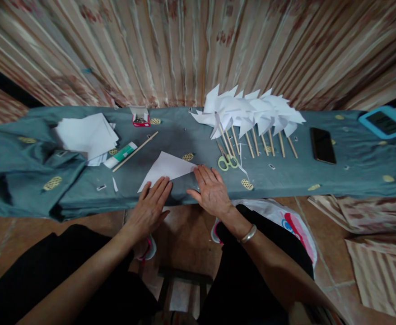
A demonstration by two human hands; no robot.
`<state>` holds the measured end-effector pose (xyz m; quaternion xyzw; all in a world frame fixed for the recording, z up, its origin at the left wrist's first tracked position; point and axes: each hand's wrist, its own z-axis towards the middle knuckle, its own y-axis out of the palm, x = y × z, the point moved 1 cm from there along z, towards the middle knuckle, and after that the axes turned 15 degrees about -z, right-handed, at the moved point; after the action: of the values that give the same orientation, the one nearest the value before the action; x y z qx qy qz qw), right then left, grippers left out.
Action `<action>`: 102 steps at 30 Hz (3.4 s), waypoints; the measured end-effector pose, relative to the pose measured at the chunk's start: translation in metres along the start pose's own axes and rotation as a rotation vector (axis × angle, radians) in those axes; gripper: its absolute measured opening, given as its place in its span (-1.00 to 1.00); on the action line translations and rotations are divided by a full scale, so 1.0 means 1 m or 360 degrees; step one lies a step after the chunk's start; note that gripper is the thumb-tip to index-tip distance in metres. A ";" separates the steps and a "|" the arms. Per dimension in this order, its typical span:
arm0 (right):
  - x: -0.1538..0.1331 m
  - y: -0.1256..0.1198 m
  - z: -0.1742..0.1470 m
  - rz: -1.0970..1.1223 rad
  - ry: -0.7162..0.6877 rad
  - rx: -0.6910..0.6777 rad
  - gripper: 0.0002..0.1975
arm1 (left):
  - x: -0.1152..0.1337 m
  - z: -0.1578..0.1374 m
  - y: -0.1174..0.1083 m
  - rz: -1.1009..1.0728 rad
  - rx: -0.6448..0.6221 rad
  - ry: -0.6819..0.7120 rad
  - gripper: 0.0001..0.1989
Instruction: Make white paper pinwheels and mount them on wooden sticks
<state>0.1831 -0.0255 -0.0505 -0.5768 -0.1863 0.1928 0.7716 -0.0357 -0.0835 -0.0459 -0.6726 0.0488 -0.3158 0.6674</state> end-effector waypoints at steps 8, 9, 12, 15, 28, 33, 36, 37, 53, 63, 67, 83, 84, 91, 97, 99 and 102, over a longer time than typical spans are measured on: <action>0.002 0.000 0.000 0.0004 -0.0024 0.0032 -0.40 | -0.026 -0.067 -0.001 0.0007 0.0219 -0.0112 -0.24; 0.003 0.000 0.000 0.0025 -0.0009 0.0048 -0.41 | -0.026 -0.073 -0.003 -0.0001 0.0223 -0.0142 -0.23; 0.007 0.002 0.005 0.0127 0.0076 0.0102 -0.41 | -0.021 -0.078 -0.006 -0.0079 0.0281 -0.0235 -0.23; 0.014 0.004 0.015 0.0239 0.0143 0.0127 -0.37 | -0.014 -0.068 -0.009 -0.0180 0.0396 -0.0263 -0.24; 0.018 0.002 0.030 0.0411 0.0174 0.0095 -0.61 | -0.038 -0.007 -0.013 -0.0587 0.0690 -0.0278 -0.29; 0.016 0.000 0.029 0.0409 0.0178 0.0109 -0.68 | -0.042 0.022 -0.023 -0.0671 0.0661 -0.0179 -0.25; 0.015 -0.001 0.028 0.0398 0.0148 0.0150 -0.76 | -0.042 0.040 -0.029 -0.0758 0.0647 -0.0152 -0.25; 0.015 -0.001 0.027 0.0409 0.0155 0.0155 -0.77 | -0.041 0.045 -0.030 -0.0787 0.0663 -0.0153 -0.26; 0.010 -0.032 0.022 0.0412 0.0010 0.0174 -0.54 | -0.020 0.067 -0.041 -0.0857 0.0791 0.0098 -0.77; 0.036 -0.021 0.038 0.1588 0.0561 -0.0296 -0.58 | -0.025 0.068 -0.048 -0.0669 0.0806 0.0196 -0.64; 0.050 -0.014 0.035 0.1715 0.0657 -0.0363 -0.71 | -0.039 0.063 -0.044 -0.0558 0.0801 0.0172 -0.71; 0.033 -0.018 0.014 0.1102 0.0279 -0.0296 -0.63 | -0.021 0.026 -0.031 -0.0191 0.0248 0.0310 -0.50; 0.032 -0.020 0.014 0.1083 0.0259 -0.0285 -0.63 | -0.020 0.026 -0.031 -0.0199 0.0240 0.0323 -0.50; 0.020 -0.022 0.009 0.0907 0.0077 -0.0163 -0.69 | -0.026 0.033 -0.022 -0.0098 0.0429 0.0377 -0.75; 0.018 -0.019 0.002 0.0407 0.0082 0.0014 -0.68 | -0.028 0.035 -0.020 -0.0076 0.0516 0.0457 -0.80; 0.017 -0.022 0.001 0.0216 0.0087 0.0077 -0.66 | -0.028 0.034 -0.020 -0.0093 0.0516 0.0471 -0.80; 0.017 -0.024 0.002 0.0117 0.0001 0.0111 -0.65 | -0.028 0.031 -0.020 -0.0166 0.0517 0.0530 -0.80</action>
<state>0.1987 -0.0216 -0.0253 -0.5560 -0.1578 0.2271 0.7838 -0.0496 -0.0408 -0.0344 -0.4967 0.0720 -0.4602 0.7324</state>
